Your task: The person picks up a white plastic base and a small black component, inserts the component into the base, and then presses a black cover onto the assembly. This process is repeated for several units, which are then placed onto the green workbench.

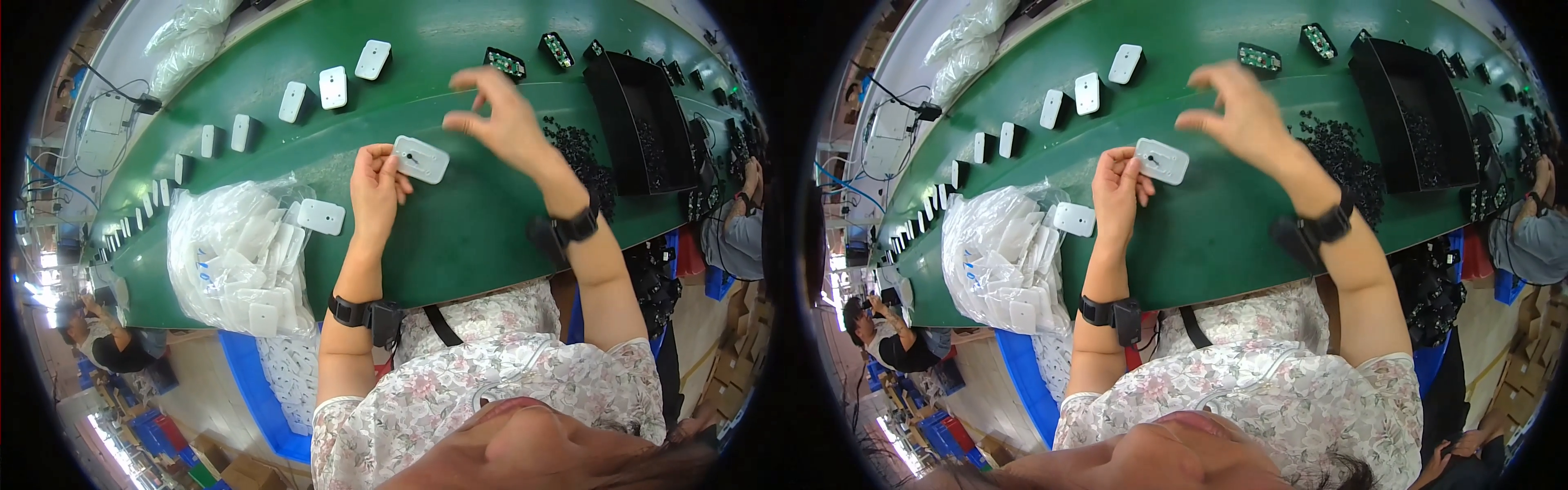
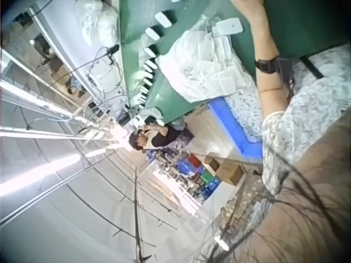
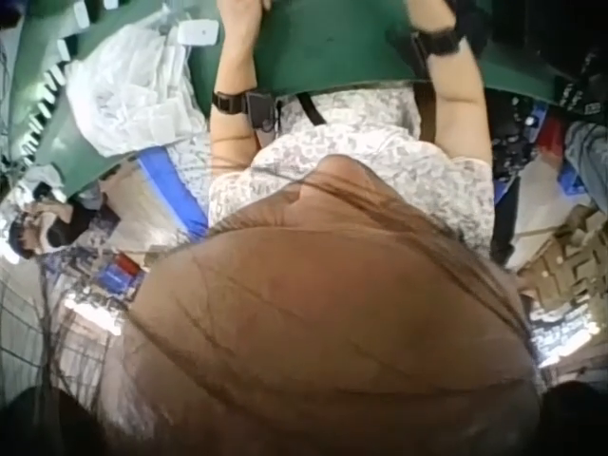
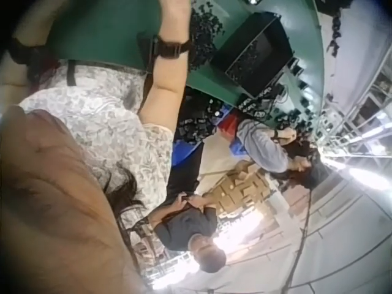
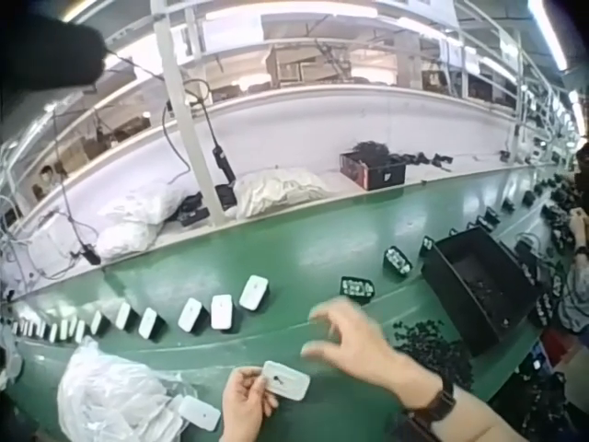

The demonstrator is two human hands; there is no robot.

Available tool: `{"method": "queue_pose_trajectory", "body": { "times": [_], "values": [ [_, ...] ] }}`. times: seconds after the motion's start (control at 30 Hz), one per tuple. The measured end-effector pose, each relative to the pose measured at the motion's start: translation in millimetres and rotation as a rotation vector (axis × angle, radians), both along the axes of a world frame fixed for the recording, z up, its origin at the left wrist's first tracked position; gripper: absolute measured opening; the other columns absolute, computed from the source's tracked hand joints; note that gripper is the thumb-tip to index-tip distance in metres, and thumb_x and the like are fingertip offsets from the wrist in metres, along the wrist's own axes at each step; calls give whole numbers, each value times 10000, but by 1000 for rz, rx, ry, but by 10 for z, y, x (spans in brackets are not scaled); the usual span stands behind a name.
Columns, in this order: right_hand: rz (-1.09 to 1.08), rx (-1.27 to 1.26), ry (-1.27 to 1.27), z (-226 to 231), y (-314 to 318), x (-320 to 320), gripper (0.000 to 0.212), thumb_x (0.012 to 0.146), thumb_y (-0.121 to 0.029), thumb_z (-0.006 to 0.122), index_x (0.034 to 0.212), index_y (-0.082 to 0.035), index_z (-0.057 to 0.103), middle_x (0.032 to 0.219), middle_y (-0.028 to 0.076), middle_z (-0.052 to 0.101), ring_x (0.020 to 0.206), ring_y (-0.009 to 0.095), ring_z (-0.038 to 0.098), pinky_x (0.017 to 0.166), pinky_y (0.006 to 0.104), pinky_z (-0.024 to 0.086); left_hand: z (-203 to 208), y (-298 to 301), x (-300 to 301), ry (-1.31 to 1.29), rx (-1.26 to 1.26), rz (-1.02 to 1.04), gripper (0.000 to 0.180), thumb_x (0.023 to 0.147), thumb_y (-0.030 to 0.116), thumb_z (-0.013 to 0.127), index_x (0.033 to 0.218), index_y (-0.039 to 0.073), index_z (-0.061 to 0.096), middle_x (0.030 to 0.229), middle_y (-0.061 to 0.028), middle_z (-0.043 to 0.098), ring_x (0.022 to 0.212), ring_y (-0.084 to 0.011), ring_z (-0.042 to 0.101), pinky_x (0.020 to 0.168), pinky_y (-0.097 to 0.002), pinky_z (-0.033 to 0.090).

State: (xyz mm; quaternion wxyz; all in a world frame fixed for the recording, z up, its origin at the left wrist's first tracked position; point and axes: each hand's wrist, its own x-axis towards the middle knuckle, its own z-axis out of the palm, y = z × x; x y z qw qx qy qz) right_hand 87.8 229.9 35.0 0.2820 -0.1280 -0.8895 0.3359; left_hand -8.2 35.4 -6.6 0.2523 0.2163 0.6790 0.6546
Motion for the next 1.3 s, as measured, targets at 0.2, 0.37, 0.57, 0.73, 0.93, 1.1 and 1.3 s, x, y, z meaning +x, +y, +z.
{"method": "queue_pose_trajectory", "body": {
  "times": [0.2,0.37,0.57,0.73,0.93,1.1,1.3],
  "values": [
    [-238,806,-657,-148,896,-395,550,727,-262,765,1198,-120,518,1104,95,577,1017,284,546,823,416,471,-173,68,-79,649,-342,78,197,908,149,571,1031,-3,557,809,-121,556,685,-259,571,613,-348,478],
    [-70,-403,-71,-83,389,-247,429,755,-157,701,1147,-114,534,1069,91,565,1006,260,558,860,349,462,-151,35,179,1051,-649,121,595,730,297,762,1141,-25,477,1016,-147,492,939,-332,524,722,-391,481],
    [-40,120,-237,-294,-1,243,367,757,-98,656,1104,-66,540,1043,78,573,1000,245,561,873,331,461,-173,-107,68,1116,-463,-66,516,703,98,735,1145,-10,493,1064,-156,547,1002,-328,526,863,-406,424],
    [84,211,-92,-394,-32,269,396,763,-47,661,1150,-62,579,1091,95,609,1033,288,558,879,371,468,-210,-235,0,973,-182,-292,556,734,-80,616,1260,45,486,1149,-142,581,1101,-316,534,936,-400,429],
    [375,204,-63,-280,-430,156,410,745,-15,660,1149,-60,603,1106,86,624,1022,284,571,867,361,481,-102,-428,17,901,-133,-171,575,756,-154,500,1288,62,516,1312,-125,528,1218,-295,498,987,-373,438],
    [443,235,-148,-304,-512,50,416,739,-24,666,1148,-70,608,1098,74,627,1015,273,575,864,361,486,-196,-537,70,938,-193,-195,519,779,-131,453,1253,54,557,1321,-112,530,1225,-292,499,1009,-374,426],
    [418,318,-181,-269,-638,90,422,723,-16,671,1137,-82,619,1096,54,628,967,240,587,786,335,519,-168,-574,109,1073,-325,-190,518,773,-95,458,1261,52,555,1317,-100,537,1218,-288,507,1013,-384,422]
  ]
}}
